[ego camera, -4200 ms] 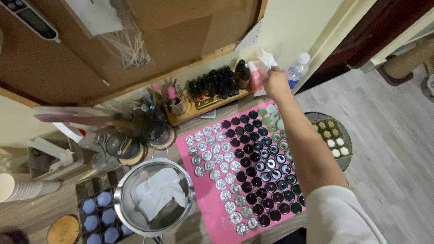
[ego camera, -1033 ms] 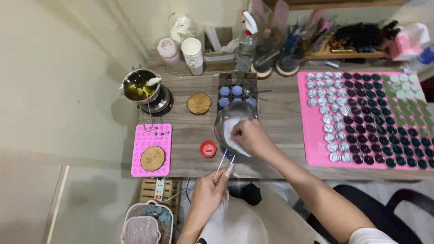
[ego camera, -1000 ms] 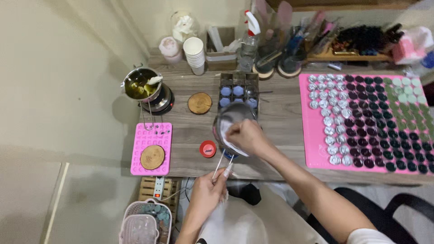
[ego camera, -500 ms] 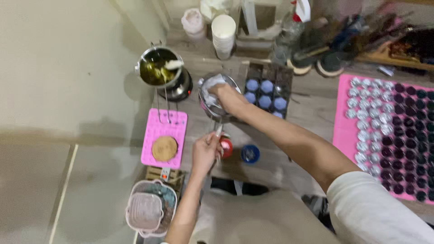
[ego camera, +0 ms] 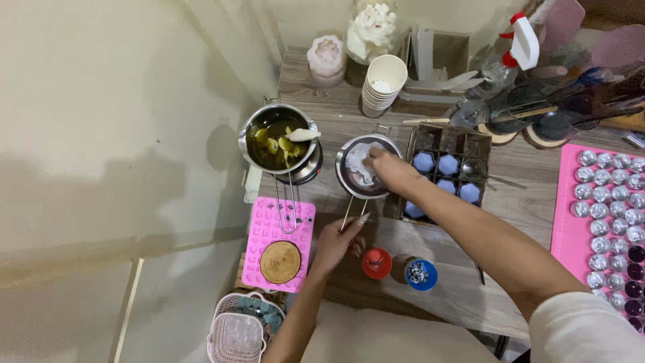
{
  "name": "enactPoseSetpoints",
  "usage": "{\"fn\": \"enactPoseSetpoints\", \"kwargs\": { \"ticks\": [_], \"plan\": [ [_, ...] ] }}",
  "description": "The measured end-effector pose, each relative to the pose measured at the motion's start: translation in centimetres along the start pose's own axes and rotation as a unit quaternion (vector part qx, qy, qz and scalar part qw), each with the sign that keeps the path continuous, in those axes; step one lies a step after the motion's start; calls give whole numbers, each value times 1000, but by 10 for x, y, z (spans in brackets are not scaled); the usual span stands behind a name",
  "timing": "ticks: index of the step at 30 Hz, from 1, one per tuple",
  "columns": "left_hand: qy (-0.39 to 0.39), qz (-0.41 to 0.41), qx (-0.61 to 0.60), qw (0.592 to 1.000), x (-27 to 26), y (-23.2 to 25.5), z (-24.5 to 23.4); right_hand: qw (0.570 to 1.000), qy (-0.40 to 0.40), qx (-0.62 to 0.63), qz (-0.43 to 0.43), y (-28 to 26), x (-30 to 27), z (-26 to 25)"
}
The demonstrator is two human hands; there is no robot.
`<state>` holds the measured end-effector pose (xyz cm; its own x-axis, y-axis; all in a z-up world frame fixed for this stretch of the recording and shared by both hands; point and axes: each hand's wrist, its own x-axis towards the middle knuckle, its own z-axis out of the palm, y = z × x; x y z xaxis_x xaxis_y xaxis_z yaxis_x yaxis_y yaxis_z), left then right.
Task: The person handles small decorative items with tweezers, placing them on a mat, and cleans the inside of a metallic pot with a white cloth.
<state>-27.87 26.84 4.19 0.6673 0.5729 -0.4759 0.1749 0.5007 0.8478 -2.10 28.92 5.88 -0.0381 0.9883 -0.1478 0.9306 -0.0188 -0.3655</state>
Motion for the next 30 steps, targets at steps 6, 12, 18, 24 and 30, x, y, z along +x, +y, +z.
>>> {"fn": "enactPoseSetpoints", "kwargs": {
  "ticks": [6,12,18,24,30],
  "plan": [
    [-39,-32,-4,999,41,-31,-3,999,7,22,26,-12,12,25],
    [-14,41,-40,998,45,-64,12,995,26,1,98,-1,11,25],
    [-19,-20,-14,1000,38,-37,16,994,28,6,106,-7,15,27],
    [-16,-8,-13,1000,33,-28,13,995,75,12,60,-13,10,30],
    [-8,-52,-46,998,26,-22,19,986,-7,-36,161,-6,25,42]
  ]
}}
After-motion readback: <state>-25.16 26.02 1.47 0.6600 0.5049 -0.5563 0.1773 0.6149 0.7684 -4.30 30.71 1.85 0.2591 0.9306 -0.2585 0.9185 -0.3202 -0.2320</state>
